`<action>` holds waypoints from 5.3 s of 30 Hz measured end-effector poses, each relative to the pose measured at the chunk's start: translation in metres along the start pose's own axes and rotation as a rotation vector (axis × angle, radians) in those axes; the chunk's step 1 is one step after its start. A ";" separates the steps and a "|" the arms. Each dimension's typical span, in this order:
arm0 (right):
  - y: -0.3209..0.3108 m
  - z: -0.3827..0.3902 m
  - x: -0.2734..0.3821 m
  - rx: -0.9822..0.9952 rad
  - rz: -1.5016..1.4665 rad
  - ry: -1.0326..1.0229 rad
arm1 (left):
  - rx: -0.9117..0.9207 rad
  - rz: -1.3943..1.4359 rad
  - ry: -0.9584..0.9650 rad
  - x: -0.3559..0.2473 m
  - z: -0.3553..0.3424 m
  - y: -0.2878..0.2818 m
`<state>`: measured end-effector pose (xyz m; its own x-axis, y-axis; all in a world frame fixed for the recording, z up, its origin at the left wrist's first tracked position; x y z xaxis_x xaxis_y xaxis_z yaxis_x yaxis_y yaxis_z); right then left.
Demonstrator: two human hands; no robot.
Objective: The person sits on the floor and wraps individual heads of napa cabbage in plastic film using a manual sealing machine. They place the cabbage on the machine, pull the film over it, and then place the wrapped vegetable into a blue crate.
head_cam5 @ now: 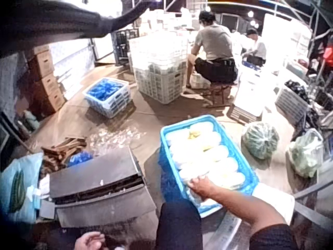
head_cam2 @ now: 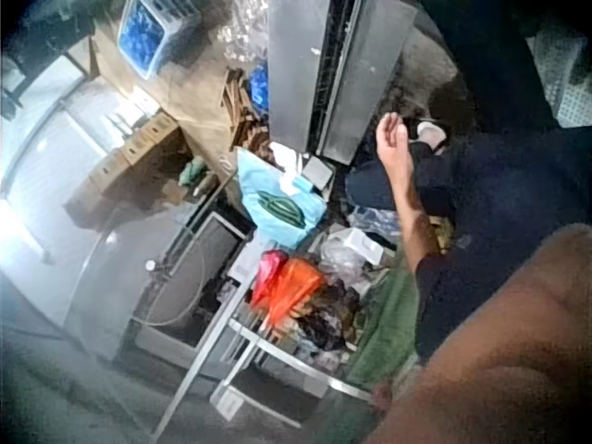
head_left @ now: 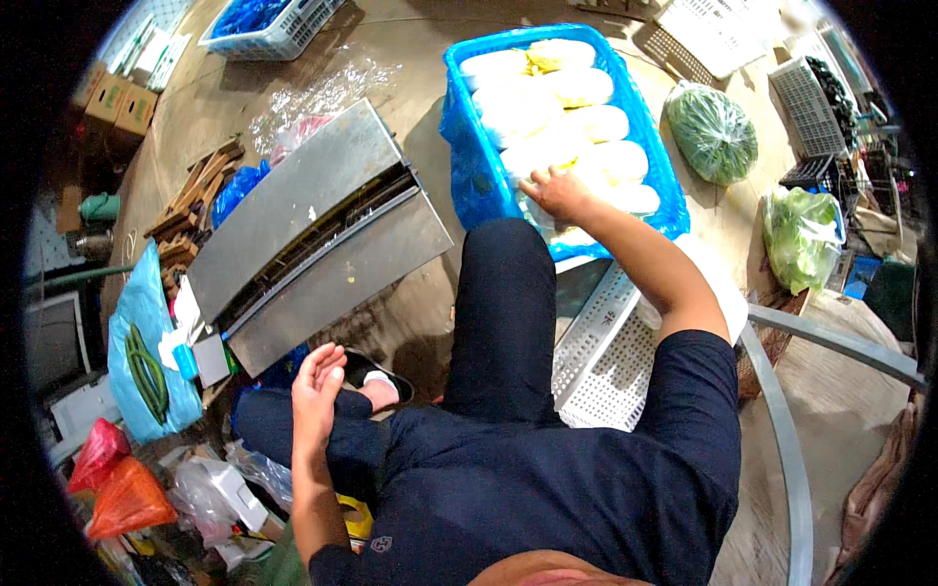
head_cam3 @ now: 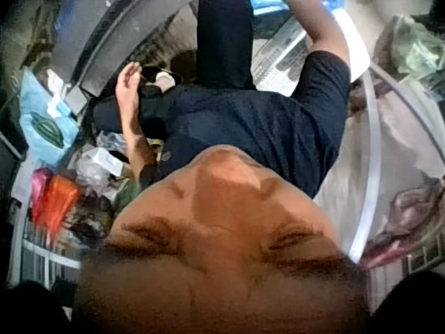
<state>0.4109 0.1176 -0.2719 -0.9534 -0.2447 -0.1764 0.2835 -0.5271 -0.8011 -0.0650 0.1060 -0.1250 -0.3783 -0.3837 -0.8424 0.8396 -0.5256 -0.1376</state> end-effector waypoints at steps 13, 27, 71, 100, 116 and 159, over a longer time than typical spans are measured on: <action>-0.061 0.161 -0.159 -0.847 -1.070 0.458 | 0.085 0.127 0.078 -0.015 -0.014 0.015; -0.236 0.159 0.027 -0.611 -2.598 -0.471 | 0.163 0.082 0.694 -0.193 -0.019 0.068; -0.212 0.106 0.298 0.069 -2.394 -0.145 | -0.408 -0.123 0.851 -0.110 0.089 -0.103; -0.257 0.130 0.247 -0.682 -2.172 -0.288 | -0.627 0.486 0.742 -0.087 0.056 -0.094; -0.253 0.132 0.242 -0.708 -2.157 -0.245 | -0.712 0.232 0.737 -0.085 0.061 -0.101; -0.311 -0.070 0.152 -0.030 -1.542 0.116 | -0.279 0.231 -0.003 -0.087 -0.148 -0.154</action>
<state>0.1709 0.3018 -0.0897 -0.3120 0.5657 0.7633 -0.9501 -0.1844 -0.2517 -0.1036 0.3325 -0.1079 -0.1666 -0.4709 -0.8663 0.9770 -0.1973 -0.0806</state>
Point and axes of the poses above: each hand's wrist, its own z-axis away from the middle knuckle, its own y-axis out of the palm, x = y × z, the point moved 10 cm from there along -z, towards the middle knuckle, and after that the axes turned 5 degrees about x, right-handed, at the moved point
